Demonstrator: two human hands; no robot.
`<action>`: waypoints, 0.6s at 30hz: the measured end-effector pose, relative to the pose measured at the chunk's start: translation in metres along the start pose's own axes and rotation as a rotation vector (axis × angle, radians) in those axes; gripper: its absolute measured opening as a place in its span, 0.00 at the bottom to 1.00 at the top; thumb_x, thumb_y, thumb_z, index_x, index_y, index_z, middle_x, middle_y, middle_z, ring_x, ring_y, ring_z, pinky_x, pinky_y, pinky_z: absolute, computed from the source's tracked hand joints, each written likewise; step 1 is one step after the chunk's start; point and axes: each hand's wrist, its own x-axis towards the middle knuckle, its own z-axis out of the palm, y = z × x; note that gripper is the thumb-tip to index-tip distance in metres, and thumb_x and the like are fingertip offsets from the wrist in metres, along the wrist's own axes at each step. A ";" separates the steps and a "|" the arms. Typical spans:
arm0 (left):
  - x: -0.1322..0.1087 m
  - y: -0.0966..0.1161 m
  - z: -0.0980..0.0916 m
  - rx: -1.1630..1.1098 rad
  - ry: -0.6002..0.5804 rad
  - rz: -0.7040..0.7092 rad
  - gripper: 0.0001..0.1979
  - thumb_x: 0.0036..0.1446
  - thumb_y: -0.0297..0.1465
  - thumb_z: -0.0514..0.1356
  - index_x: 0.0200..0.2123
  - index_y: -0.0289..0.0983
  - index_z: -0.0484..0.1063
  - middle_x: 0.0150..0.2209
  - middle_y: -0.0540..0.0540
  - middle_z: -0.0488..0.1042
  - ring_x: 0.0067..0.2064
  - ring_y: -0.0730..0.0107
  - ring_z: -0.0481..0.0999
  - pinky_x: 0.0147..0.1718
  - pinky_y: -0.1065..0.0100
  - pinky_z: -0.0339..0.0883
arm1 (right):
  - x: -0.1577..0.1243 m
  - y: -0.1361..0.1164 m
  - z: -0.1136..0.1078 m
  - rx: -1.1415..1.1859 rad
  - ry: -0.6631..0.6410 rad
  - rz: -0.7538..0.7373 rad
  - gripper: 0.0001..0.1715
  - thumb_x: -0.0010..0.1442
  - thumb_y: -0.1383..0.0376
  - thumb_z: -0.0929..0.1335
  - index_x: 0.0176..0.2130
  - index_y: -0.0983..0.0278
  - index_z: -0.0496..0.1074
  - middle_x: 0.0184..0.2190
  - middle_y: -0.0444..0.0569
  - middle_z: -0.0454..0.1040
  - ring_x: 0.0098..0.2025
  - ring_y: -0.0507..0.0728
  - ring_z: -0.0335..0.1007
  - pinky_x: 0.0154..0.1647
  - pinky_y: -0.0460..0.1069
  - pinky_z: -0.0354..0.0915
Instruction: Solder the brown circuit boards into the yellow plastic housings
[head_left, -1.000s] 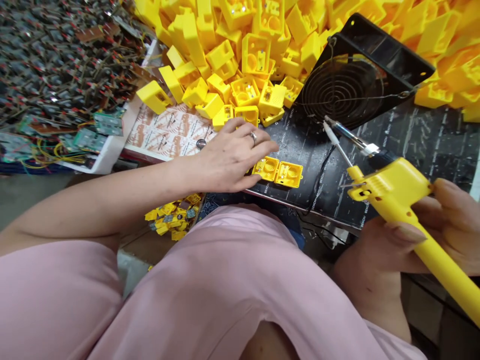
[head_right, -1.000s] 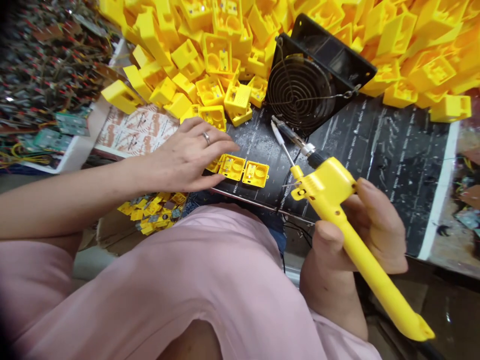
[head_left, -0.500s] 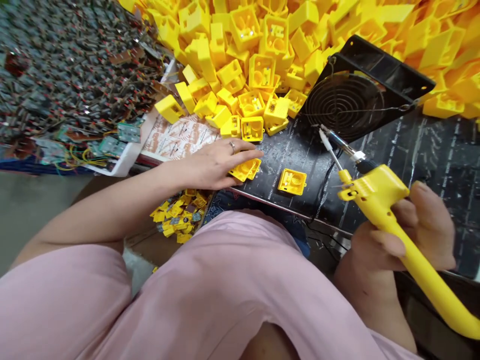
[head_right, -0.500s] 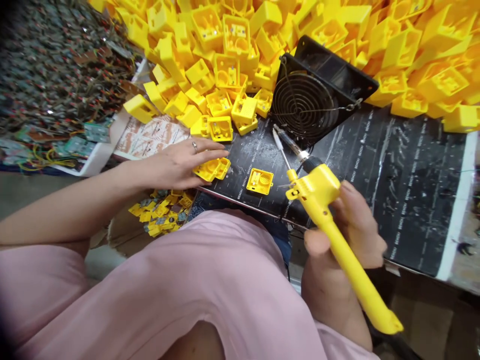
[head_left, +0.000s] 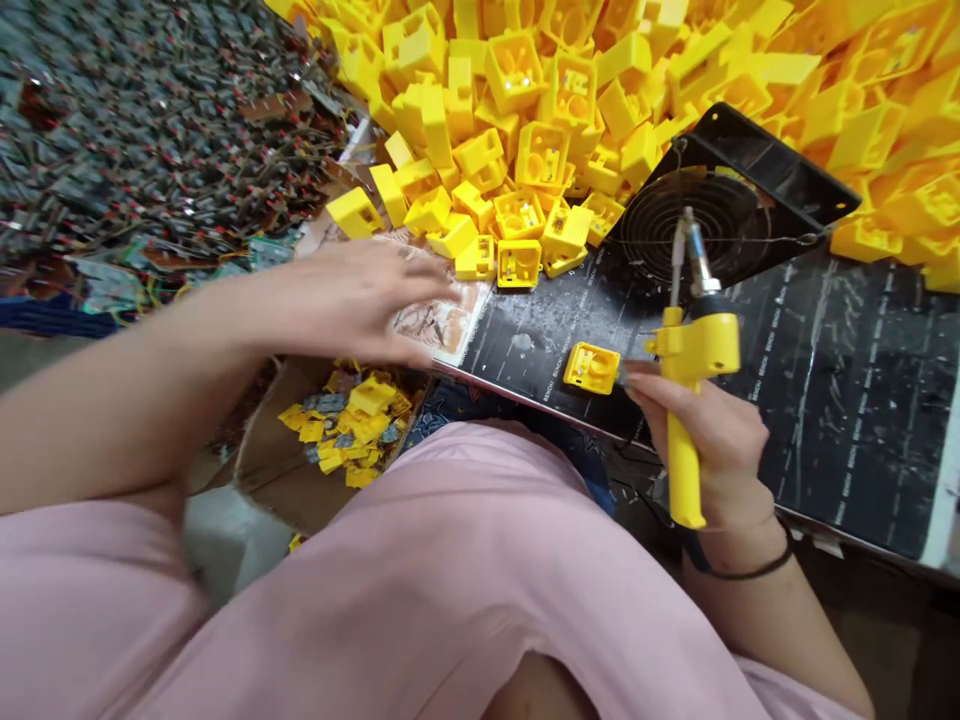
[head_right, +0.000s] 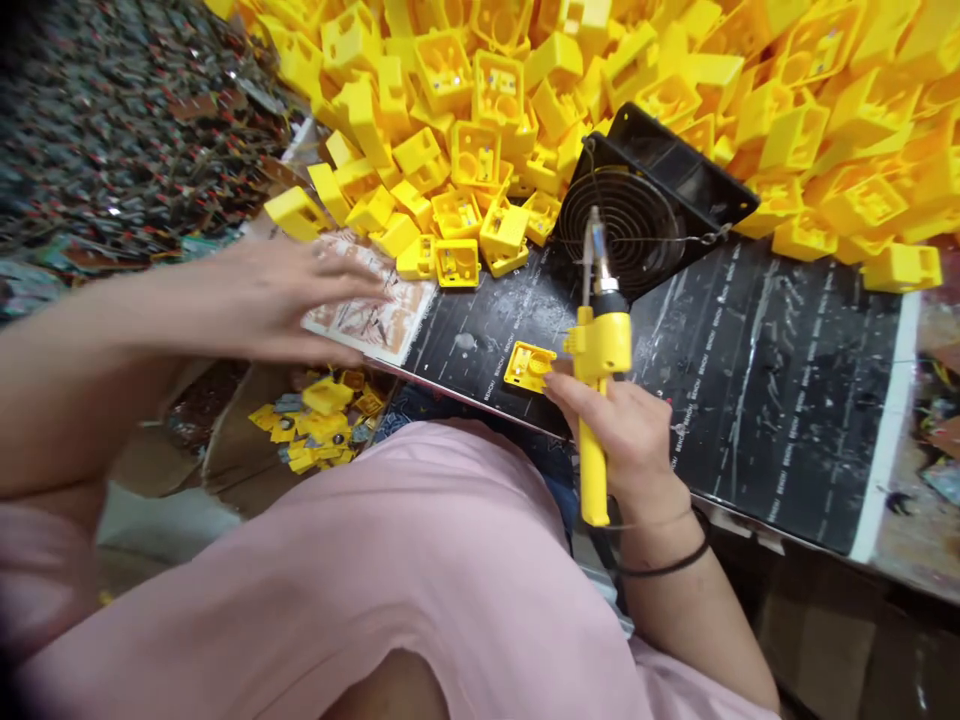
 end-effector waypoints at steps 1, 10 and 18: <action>0.017 0.004 0.014 0.028 0.013 -0.031 0.26 0.72 0.48 0.51 0.55 0.35 0.76 0.49 0.39 0.79 0.47 0.62 0.78 0.46 0.63 0.70 | 0.001 0.001 0.004 0.015 -0.022 -0.003 0.16 0.62 0.69 0.76 0.49 0.58 0.76 0.29 0.41 0.80 0.27 0.50 0.76 0.31 0.44 0.70; 0.068 0.025 0.062 -0.057 0.083 0.077 0.29 0.65 0.40 0.61 0.66 0.35 0.66 0.53 0.36 0.78 0.54 0.50 0.76 0.55 0.51 0.66 | -0.006 -0.002 0.027 0.097 -0.080 0.072 0.24 0.64 0.64 0.74 0.57 0.56 0.69 0.46 0.49 0.81 0.44 0.59 0.82 0.43 0.52 0.78; 0.037 0.045 0.051 -0.084 0.014 0.122 0.28 0.68 0.44 0.59 0.64 0.33 0.68 0.60 0.35 0.76 0.56 0.55 0.77 0.53 0.57 0.69 | -0.002 -0.002 0.040 0.155 -0.113 -0.001 0.31 0.64 0.63 0.75 0.62 0.61 0.67 0.47 0.52 0.81 0.42 0.60 0.82 0.42 0.52 0.78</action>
